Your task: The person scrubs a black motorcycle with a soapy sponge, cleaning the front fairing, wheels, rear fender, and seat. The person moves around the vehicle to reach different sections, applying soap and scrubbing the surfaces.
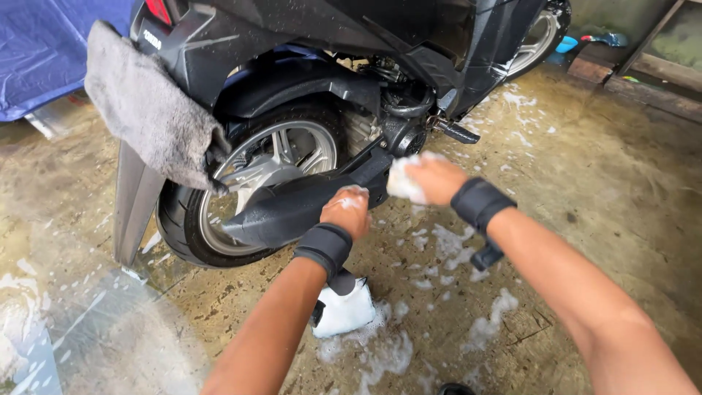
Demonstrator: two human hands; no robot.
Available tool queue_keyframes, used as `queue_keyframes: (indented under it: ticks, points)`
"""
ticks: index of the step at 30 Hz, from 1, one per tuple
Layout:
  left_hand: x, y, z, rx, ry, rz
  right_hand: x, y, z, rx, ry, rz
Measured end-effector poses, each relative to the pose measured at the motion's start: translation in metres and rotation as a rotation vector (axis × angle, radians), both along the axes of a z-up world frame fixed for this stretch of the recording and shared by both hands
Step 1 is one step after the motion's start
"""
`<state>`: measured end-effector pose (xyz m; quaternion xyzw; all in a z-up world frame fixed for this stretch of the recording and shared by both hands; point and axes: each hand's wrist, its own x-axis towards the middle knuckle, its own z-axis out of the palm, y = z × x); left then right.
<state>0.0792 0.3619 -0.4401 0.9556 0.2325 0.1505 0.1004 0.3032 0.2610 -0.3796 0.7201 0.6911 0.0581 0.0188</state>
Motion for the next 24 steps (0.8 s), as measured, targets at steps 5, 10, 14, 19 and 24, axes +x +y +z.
queue_keyframes:
  ticks: [5,10,14,19,24]
  points:
    - [0.007,0.018,0.004,0.111,-0.007,0.124,0.003,0.044,0.094,0.442,-0.21,0.286]
    - [0.017,0.035,-0.026,0.207,-0.016,0.23,-0.013,0.066,0.146,0.606,-0.439,0.477]
    - [0.01,0.026,0.003,0.095,0.094,0.232,-0.004,0.074,0.141,0.639,-0.737,0.478]
    - [0.016,0.028,0.004,0.016,0.222,0.244,0.028,0.083,0.117,0.622,-0.768,0.42]
    - [0.015,0.029,0.009,-0.016,0.26,0.242,0.083,0.086,0.073,0.47,-0.799,0.402]
